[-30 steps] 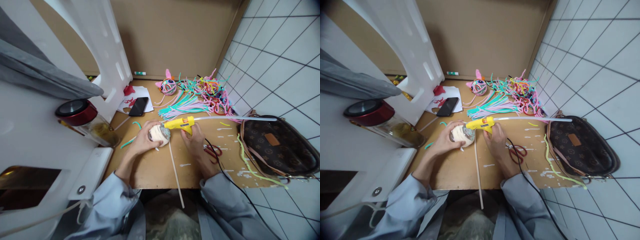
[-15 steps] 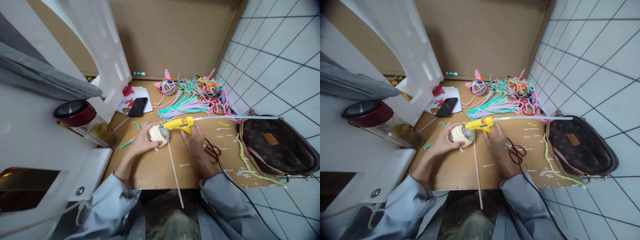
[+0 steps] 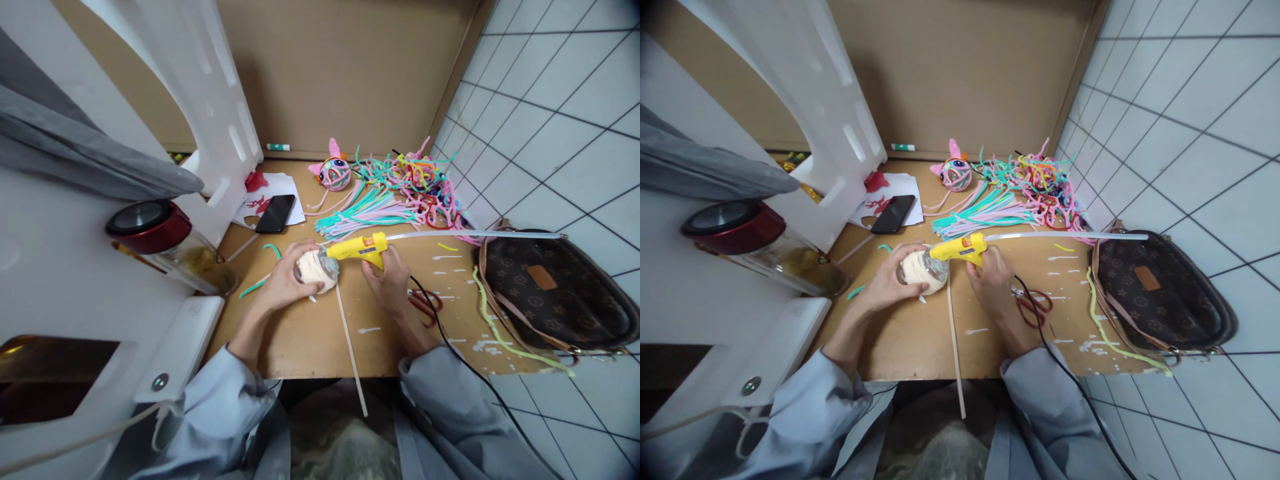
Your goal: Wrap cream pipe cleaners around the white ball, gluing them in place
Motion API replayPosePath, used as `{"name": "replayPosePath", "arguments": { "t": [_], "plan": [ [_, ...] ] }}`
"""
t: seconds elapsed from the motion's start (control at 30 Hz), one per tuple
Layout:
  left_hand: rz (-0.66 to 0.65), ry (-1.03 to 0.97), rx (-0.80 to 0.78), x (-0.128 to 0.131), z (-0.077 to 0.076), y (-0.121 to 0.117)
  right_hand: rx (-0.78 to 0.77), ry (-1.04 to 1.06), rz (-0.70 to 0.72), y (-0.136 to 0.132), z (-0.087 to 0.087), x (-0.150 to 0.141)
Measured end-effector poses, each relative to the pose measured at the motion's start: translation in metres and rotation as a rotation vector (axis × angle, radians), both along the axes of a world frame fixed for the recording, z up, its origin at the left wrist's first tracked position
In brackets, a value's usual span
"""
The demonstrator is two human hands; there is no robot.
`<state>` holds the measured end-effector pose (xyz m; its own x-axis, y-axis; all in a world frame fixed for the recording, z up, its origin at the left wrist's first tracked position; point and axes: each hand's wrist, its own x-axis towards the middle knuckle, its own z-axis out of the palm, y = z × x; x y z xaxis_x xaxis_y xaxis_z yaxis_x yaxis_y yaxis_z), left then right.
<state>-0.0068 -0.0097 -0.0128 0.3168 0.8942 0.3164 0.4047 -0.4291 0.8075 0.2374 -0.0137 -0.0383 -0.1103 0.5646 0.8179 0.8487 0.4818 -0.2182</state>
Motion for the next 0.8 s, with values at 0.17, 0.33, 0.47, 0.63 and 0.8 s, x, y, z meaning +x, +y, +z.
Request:
{"name": "replayPosePath", "arguments": {
  "t": [0.17,0.33,0.47,0.63,0.8],
  "plan": [
    [-0.001,0.002,-0.012,0.0007,0.0018,-0.0008,-0.05,0.019,-0.036,-0.0028,0.0051,-0.0027],
    [0.0,0.008,0.006,0.0006,0.0006,0.0002,-0.078,0.039,-0.031,-0.0041,0.0052,-0.0026],
    [-0.007,0.014,0.004,0.0006,0.0009,0.0005,-0.079,0.025,-0.034,-0.0026,0.002,-0.0007],
    [-0.009,0.02,0.01,0.0008,0.0028,-0.0004,-0.019,0.009,-0.009,-0.0008,0.0016,-0.0016],
    [-0.004,0.019,-0.014,0.0005,0.0019,-0.0004,-0.018,0.016,-0.014,-0.0011,0.0025,-0.0014]
  ]
}}
